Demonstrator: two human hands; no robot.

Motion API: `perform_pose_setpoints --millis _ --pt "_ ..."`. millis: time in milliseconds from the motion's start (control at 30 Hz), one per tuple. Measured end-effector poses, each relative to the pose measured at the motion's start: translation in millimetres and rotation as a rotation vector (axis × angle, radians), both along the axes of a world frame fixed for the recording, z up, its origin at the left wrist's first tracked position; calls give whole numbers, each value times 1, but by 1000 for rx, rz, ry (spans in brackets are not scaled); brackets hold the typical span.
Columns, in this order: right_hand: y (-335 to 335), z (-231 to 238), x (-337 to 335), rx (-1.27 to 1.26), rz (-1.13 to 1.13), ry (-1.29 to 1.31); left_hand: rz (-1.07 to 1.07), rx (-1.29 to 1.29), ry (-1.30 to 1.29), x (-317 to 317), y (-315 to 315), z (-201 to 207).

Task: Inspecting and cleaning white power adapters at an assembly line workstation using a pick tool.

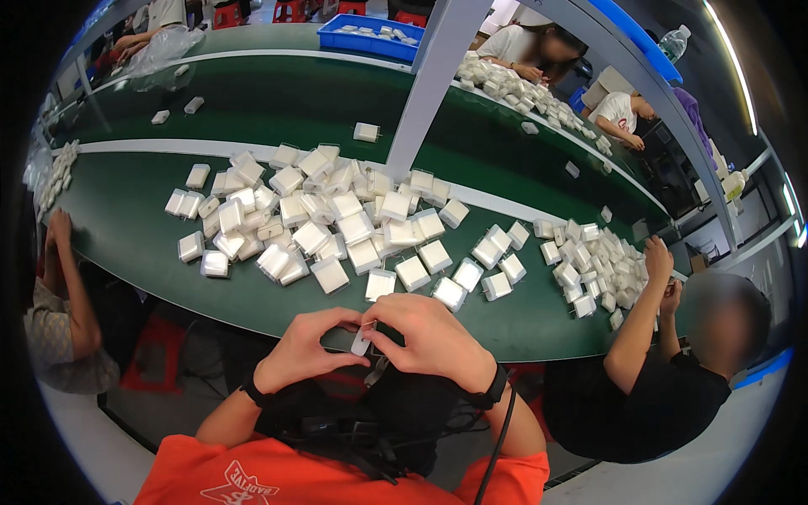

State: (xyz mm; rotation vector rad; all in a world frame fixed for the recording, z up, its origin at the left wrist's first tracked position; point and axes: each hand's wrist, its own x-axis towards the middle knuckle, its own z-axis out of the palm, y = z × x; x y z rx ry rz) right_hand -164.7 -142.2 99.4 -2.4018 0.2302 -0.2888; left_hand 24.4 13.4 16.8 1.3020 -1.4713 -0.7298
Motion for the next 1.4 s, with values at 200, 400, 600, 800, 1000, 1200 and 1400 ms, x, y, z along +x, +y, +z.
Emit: perform_pose_setpoints --millis 200,400,600,800,1000,1200,1400 --pt "3 1 5 -89 18 28 11 -22 4 1 -1 -2" --pt "4 3 5 -131 58 76 -23 -3 6 2 1 2" --pt "7 6 13 -118 -16 125 -23 -24 49 1 -3 -1" --pt "2 -6 6 268 -294 -19 -3 -76 39 -2 -5 0" --pt "16 4 -7 289 -357 -47 27 -138 -58 -4 -4 -4" --pt "15 -12 -12 215 -286 -247 32 -178 -38 -6 -7 -6" --pt "23 -12 -13 71 -310 -318 55 -100 -29 -6 -4 -4"
